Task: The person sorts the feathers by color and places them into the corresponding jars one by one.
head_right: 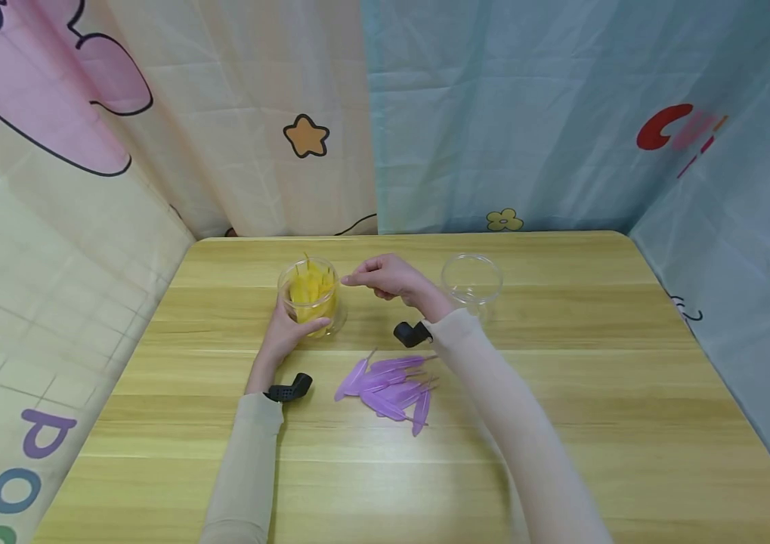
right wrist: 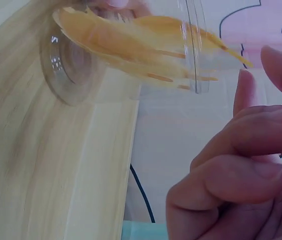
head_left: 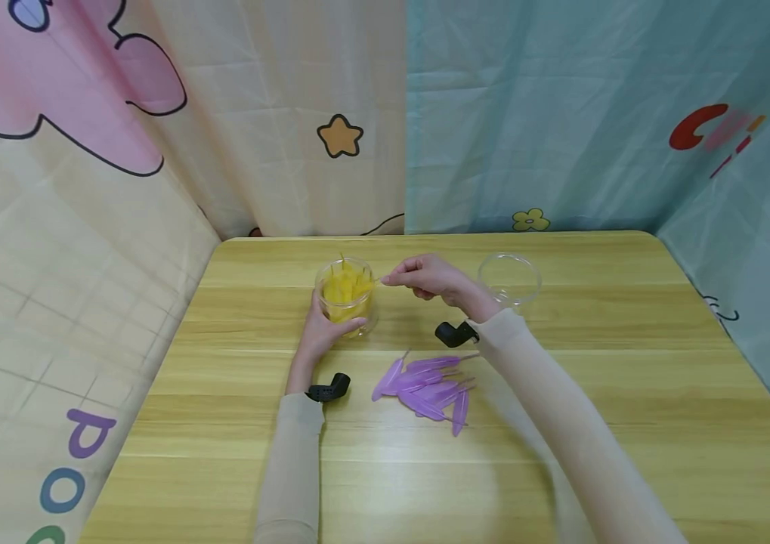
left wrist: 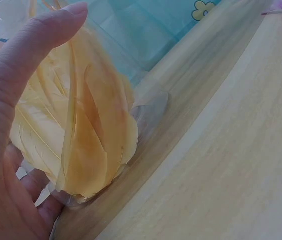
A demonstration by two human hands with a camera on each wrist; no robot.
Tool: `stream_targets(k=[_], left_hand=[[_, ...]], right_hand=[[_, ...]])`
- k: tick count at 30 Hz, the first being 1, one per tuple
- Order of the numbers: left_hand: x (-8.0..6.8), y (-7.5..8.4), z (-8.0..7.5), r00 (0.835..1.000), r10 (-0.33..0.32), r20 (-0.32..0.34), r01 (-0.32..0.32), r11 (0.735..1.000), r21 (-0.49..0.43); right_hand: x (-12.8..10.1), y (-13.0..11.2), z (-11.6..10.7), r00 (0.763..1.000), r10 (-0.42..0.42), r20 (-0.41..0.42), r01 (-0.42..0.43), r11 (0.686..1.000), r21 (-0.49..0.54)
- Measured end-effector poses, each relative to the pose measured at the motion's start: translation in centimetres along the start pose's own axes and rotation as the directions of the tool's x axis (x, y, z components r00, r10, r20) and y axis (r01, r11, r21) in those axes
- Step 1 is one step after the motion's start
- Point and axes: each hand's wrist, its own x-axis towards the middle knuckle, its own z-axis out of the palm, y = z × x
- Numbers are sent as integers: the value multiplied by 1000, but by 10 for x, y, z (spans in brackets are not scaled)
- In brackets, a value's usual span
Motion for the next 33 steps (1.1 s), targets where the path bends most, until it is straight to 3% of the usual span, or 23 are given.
stream_targets(k=[9,18,28,33], left_hand=[[0,0,1,1000,1,-1,-1,1000,8],[1,1,0,1000,6,-4,-6,1000,19],[2,-1,0,1000,-10,-5,10,1000,21],[1,0,0,1000,-14,0,14,1000,26]], right_hand=[[-5,7,-1,1000,-20,-24,20,1000,13],[-34,14,-15,984,-137,-117,151,981,119],[-82,25,-48,921,-276,-274,319,939,126],[-105,39,-61,873,-308,-379,380,916,130]])
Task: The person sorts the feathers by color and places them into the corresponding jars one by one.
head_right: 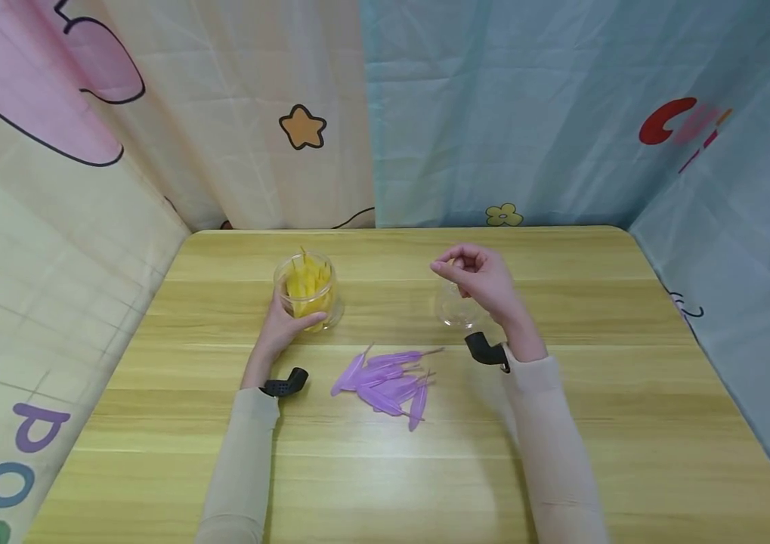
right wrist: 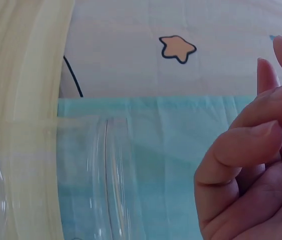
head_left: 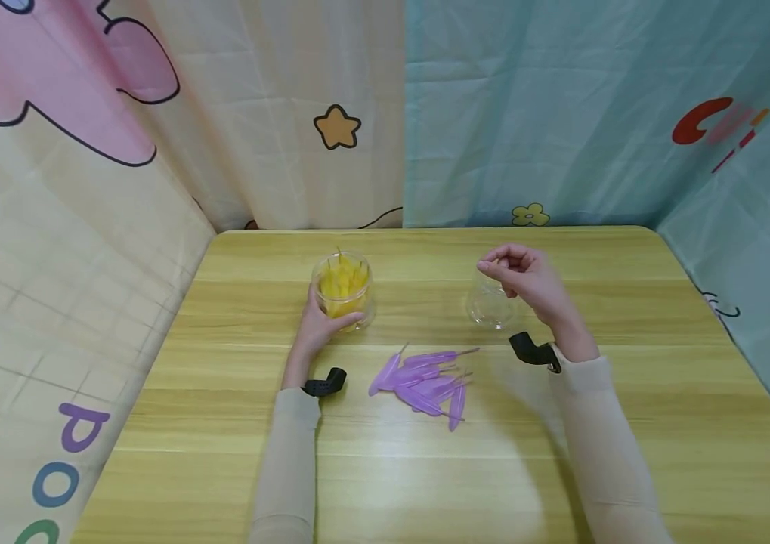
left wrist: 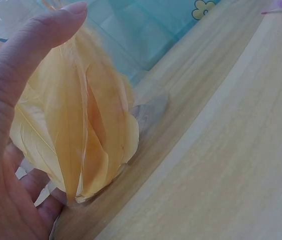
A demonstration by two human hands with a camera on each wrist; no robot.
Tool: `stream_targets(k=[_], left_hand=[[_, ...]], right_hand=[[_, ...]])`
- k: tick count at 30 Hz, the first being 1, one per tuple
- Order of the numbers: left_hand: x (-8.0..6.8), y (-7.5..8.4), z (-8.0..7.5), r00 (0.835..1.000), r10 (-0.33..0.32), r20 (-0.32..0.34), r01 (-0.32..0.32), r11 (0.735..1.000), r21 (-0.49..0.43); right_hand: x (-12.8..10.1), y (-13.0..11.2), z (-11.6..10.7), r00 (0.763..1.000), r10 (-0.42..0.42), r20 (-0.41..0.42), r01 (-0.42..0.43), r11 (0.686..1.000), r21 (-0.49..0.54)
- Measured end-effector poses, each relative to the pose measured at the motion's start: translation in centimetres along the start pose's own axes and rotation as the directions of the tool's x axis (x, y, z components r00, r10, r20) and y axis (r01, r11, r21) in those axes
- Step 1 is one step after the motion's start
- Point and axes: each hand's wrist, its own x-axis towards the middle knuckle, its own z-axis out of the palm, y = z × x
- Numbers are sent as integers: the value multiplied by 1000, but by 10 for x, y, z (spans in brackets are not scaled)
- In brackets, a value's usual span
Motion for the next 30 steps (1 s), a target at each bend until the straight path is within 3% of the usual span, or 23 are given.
stream_targets(k=[6,11,18,23,25,28,30], left_hand=[[1,2,-2,1000,-3,-5,3,1000,9],[0,0,-2,1000,-1,4,1,1000,6],[-3,-1,-3,999,-32,11,32,999,9],[-2,0,-4,1000,-18,8,18,1000,4],[-1,1,-3,1000,-11,5,11,1000,0],[0,1,-3,1000,1,8,-1,1000,-9],[0,1,-2,1000,4,9,-4,1000,-12]], right_hand=[[-15,5,-17,994,-73,-85,80,993,83],[-27,9,-25,982,-81,-168,106,984,145],[-37,15,-33,969,-84,-232,119,983,143],[-37,17,-38,950,-93,-298,144,978,153],[-35,19,-41,934,-97,-343,152,979,138],[-32,25,-45,912,-113,-395,132,991,19],[-30,31,-48,915,-113,-387,90,993,-77]])
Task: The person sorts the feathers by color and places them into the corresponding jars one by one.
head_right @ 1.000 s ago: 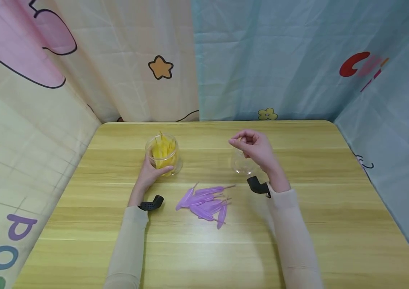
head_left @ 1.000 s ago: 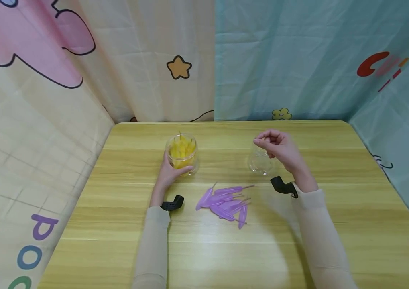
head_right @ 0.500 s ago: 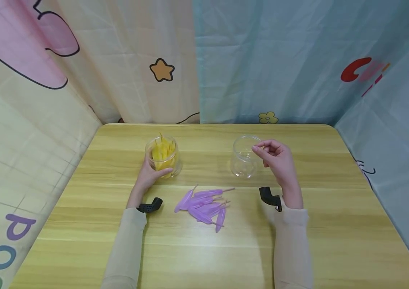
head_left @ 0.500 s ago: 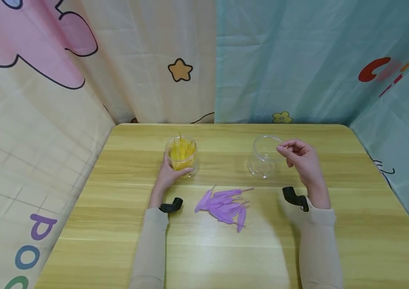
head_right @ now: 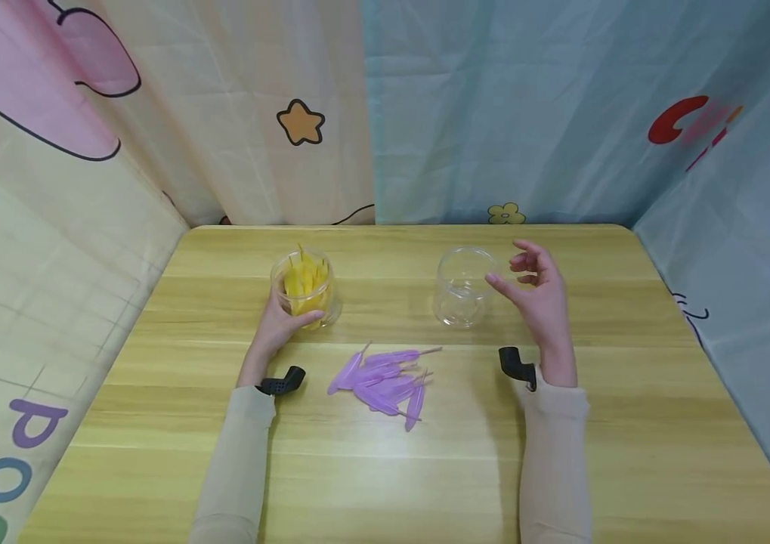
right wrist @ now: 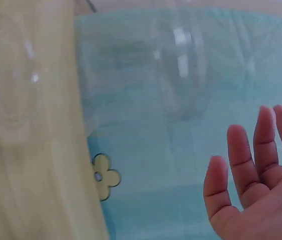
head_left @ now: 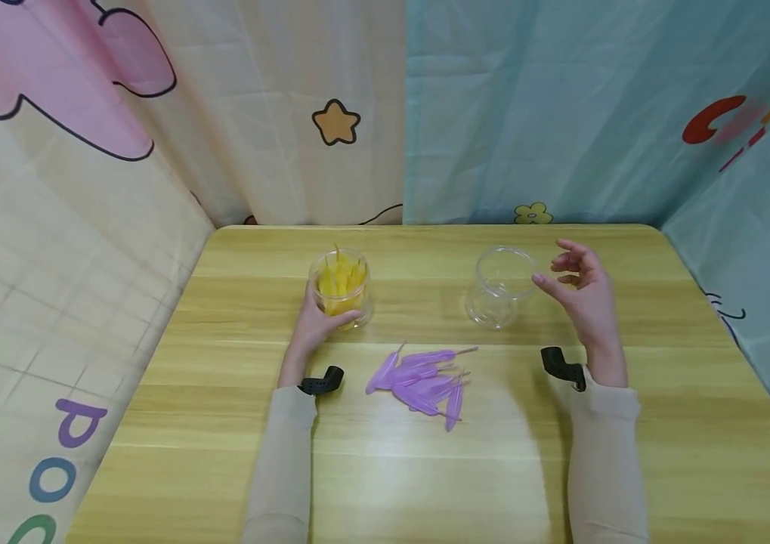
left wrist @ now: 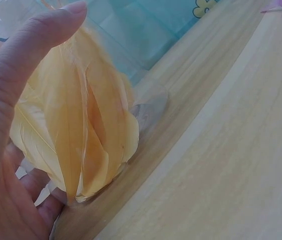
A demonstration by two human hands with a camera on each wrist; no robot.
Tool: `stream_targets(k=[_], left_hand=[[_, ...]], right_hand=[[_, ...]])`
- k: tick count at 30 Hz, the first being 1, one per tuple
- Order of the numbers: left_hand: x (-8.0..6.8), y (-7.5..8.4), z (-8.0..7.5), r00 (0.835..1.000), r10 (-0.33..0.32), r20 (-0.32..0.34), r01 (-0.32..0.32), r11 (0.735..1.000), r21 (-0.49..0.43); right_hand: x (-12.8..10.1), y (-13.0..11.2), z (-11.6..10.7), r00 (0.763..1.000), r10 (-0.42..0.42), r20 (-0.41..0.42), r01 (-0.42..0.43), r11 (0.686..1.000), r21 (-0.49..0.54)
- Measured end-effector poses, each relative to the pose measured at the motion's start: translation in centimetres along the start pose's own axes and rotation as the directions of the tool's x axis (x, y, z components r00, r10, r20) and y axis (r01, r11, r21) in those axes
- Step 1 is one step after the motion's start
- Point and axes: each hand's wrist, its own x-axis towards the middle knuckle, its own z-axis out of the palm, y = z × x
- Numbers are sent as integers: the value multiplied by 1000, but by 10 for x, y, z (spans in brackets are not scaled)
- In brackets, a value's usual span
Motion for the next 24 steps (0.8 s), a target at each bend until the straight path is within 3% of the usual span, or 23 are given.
stream_targets(k=[4,9,17,24], left_hand=[[1,0,0,1000,1,-1,-1,1000,10],[1,0,0,1000,-5,-5,6,1000,15],[-1,-2,0,1000,-17,-4,17,1000,20],[3,0,0,1000,11,-2,-11,1000,6]], right_hand=[[4,14,-2,990,23,136,0,987,-161],[1,16,5,950,74,302,-22,985,-172],[-3,30,12,930,141,339,-83,980,-179],[-1,36,15,928,133,349,-73,981,-179]])
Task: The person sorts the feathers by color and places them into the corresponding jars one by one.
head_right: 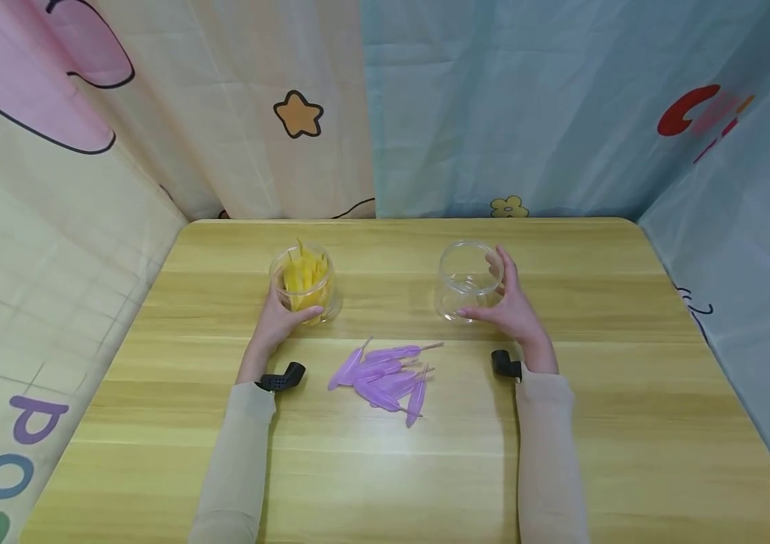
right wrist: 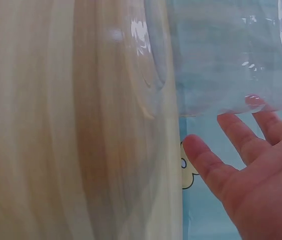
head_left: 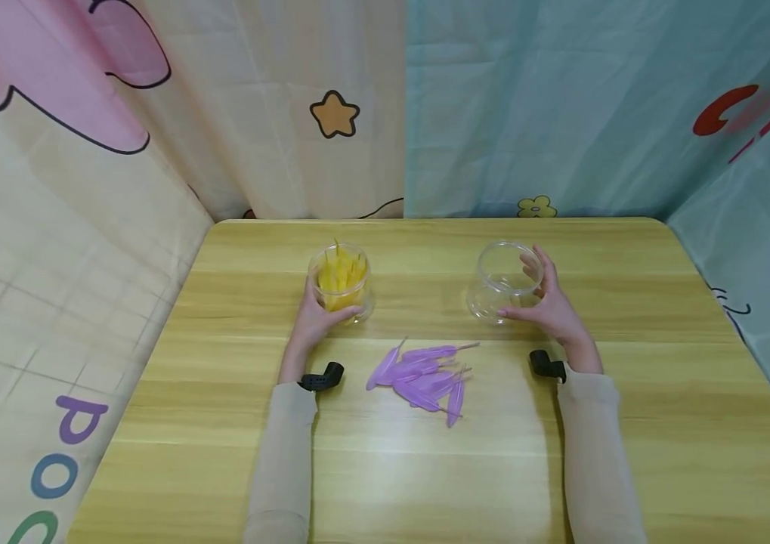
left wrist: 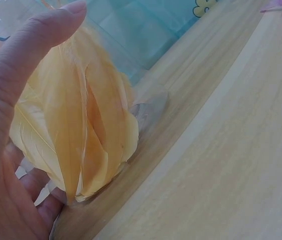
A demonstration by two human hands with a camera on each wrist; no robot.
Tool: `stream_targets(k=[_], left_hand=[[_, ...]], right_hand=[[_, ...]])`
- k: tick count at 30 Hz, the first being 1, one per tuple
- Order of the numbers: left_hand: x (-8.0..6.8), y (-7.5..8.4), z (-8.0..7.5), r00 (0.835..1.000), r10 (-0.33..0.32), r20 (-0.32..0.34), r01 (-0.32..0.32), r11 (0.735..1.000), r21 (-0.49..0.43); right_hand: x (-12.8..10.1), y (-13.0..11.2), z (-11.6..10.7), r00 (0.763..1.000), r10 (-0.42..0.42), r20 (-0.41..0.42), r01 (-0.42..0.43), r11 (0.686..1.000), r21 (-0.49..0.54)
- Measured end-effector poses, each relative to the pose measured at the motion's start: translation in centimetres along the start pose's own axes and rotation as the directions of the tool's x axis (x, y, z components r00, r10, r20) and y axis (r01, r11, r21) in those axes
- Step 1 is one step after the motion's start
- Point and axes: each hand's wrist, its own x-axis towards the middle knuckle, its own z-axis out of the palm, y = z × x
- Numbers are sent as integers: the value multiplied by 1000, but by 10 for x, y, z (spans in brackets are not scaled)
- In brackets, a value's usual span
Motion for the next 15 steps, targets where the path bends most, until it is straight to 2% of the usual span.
stream_targets(k=[6,11,15], left_hand=[[-3,-1,-1,1000,-20,11,19,1000,11],[-3,-1,0,1000,-18,2,18,1000,-4],[-1,-1,0,1000,-3,0,3,1000,-17]], right_hand=[[1,14,2,1000,22,19,-23,998,52],[7,32,4,1000,7,13,-7,999,34],[11,36,5,1000,-14,-2,14,1000,13]])
